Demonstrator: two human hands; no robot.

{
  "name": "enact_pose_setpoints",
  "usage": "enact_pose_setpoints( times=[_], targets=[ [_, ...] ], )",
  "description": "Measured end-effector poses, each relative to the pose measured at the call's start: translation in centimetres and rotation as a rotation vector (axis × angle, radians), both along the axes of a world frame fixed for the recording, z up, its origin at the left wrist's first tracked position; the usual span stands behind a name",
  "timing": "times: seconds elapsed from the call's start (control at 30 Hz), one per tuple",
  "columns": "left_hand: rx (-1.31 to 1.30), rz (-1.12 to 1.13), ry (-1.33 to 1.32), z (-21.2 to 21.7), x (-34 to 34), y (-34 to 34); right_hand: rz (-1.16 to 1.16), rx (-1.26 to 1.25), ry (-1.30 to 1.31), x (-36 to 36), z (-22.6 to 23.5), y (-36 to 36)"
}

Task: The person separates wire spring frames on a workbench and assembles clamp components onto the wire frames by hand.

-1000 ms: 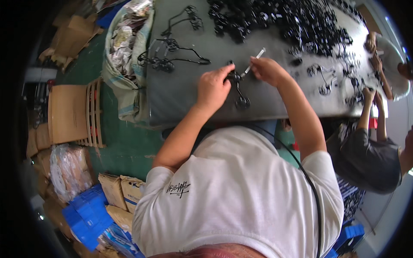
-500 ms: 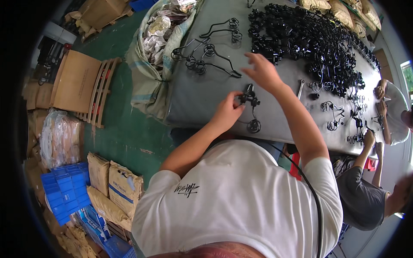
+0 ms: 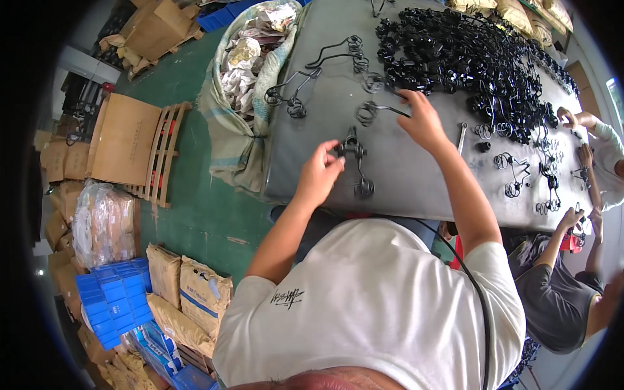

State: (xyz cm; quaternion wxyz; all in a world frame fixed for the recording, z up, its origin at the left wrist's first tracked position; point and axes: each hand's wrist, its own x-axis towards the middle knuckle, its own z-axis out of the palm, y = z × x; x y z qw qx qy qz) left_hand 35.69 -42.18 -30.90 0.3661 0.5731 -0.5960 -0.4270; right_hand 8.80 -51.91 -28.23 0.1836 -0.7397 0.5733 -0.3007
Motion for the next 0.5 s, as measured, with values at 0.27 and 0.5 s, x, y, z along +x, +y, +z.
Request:
enact_pose_setpoints(
  times=[0.27, 0.5],
  targets=[
    [-0.288, 0.152, -0.323, -2.3, -1.5, -13.5, 0.225, 0.085, 0.188, -6.5, 1.9, 6.1],
    [-0.867, 0.253, -0.376, 0.5, -4.4, -10.9, 0.483, -0.084, 0.218, -3.7, -0.5, 5.2]
  ],
)
